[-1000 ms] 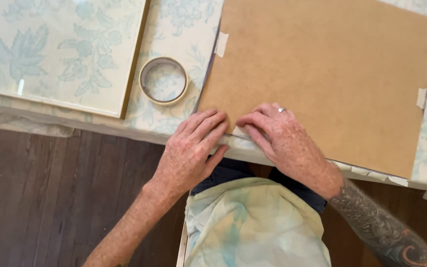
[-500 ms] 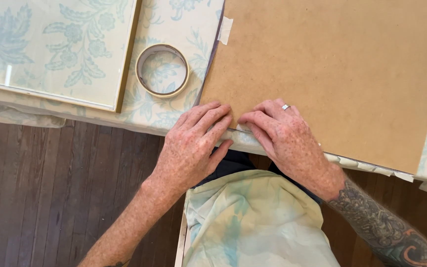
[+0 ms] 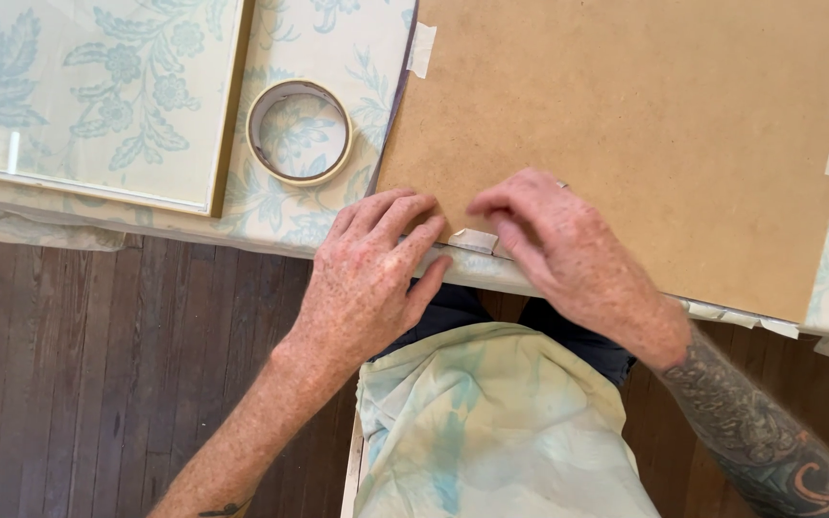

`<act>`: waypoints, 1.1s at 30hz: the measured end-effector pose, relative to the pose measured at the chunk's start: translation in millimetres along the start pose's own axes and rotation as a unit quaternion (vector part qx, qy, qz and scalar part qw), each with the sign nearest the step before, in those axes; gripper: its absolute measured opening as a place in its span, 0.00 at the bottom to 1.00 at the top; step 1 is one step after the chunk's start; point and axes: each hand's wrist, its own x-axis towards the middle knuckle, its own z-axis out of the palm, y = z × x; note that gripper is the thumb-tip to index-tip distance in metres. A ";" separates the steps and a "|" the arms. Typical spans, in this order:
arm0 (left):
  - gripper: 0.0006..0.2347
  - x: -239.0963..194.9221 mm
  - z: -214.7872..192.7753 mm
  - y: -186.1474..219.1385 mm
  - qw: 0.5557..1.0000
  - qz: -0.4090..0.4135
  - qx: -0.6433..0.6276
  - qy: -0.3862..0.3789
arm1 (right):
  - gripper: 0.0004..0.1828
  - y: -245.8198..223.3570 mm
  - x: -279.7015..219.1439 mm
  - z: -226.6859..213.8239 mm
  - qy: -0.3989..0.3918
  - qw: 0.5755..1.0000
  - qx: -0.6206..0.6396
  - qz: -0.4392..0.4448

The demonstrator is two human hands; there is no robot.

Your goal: Applying small strips of tape to the edges of a backing board to secure it, likely for framing.

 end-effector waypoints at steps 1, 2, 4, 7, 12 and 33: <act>0.08 3.3 0.7 2.7 1.000 0.001 0.011 0.018 | 0.08 0.0 -0.5 -5.0 0.019 1.000 0.004 -0.015; 0.02 6.6 2.0 6.2 0.999 0.002 0.021 0.036 | 0.08 0.1 -2.0 -10.2 0.037 0.999 0.009 -0.030; 0.02 10.0 7.2 9.9 0.999 0.004 0.040 0.035 | 0.07 5.2 -9.6 -14.2 0.046 0.999 -0.010 -0.026; 0.04 14.6 14.6 11.8 0.997 0.005 0.071 0.033 | 0.07 8.0 -20.2 -17.2 0.057 0.998 -0.028 -0.010; 0.06 18.2 22.4 11.8 0.987 0.051 0.150 0.017 | 0.08 11.7 -27.0 -16.7 0.062 0.998 -0.032 -0.001; 0.05 13.2 13.1 4.7 0.996 0.083 0.043 -0.006 | 0.11 21.0 -40.0 1.2 0.072 0.987 -0.143 0.007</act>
